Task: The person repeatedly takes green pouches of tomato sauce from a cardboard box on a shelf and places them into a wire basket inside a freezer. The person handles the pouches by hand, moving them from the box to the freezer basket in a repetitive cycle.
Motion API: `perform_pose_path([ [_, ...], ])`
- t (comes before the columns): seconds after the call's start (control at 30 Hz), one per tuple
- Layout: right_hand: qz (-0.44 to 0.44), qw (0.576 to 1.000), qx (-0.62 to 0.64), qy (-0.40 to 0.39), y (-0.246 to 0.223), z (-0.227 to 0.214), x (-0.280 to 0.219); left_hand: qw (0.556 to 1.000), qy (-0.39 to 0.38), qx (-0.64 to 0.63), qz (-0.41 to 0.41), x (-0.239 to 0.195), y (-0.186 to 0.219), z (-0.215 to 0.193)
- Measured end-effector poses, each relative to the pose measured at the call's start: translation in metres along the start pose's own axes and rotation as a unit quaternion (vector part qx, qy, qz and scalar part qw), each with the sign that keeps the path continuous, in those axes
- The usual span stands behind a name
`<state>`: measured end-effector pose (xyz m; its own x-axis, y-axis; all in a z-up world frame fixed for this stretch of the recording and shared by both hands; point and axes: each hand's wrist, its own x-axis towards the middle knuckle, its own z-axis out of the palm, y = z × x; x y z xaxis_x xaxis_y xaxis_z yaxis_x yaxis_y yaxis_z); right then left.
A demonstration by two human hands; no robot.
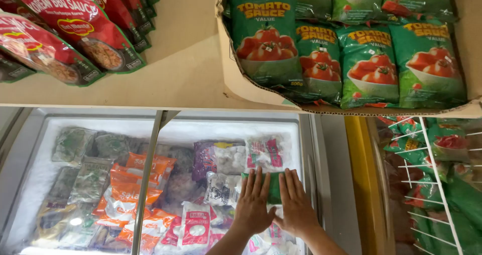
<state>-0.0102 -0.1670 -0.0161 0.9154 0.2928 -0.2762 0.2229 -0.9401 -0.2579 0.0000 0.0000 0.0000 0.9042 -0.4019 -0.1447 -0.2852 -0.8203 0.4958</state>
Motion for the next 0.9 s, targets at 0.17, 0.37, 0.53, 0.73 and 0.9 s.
perform_pose_path([
  [0.17, 0.06, 0.998, 0.02, -0.015, -0.01, -0.018, 0.003, 0.993, -0.014, -0.03, -0.113, 0.001, 0.02, -0.019],
  [0.37, 0.024, 0.995, 0.037, 0.095, 0.014, 0.005, 0.006, 0.986, 0.05, -0.048, -0.152, -0.003, -0.033, 0.048],
  [0.53, 0.05, 0.979, 0.164, 0.112, 0.022, 0.002, 0.013, 0.965, 0.092, -0.191, -0.154, 0.0, -0.063, 0.053],
  [0.73, 0.171, 0.571, 0.766, -0.24, 0.007, -0.011, -0.015, 0.604, 0.104, -0.752, -0.244, -0.005, -0.032, 0.011],
  [0.9, 0.174, 0.519, 0.787, -0.287, 0.002, 0.02, -0.023, 0.753, 0.116, -0.577, -0.293, -0.005, -0.01, 0.012],
])
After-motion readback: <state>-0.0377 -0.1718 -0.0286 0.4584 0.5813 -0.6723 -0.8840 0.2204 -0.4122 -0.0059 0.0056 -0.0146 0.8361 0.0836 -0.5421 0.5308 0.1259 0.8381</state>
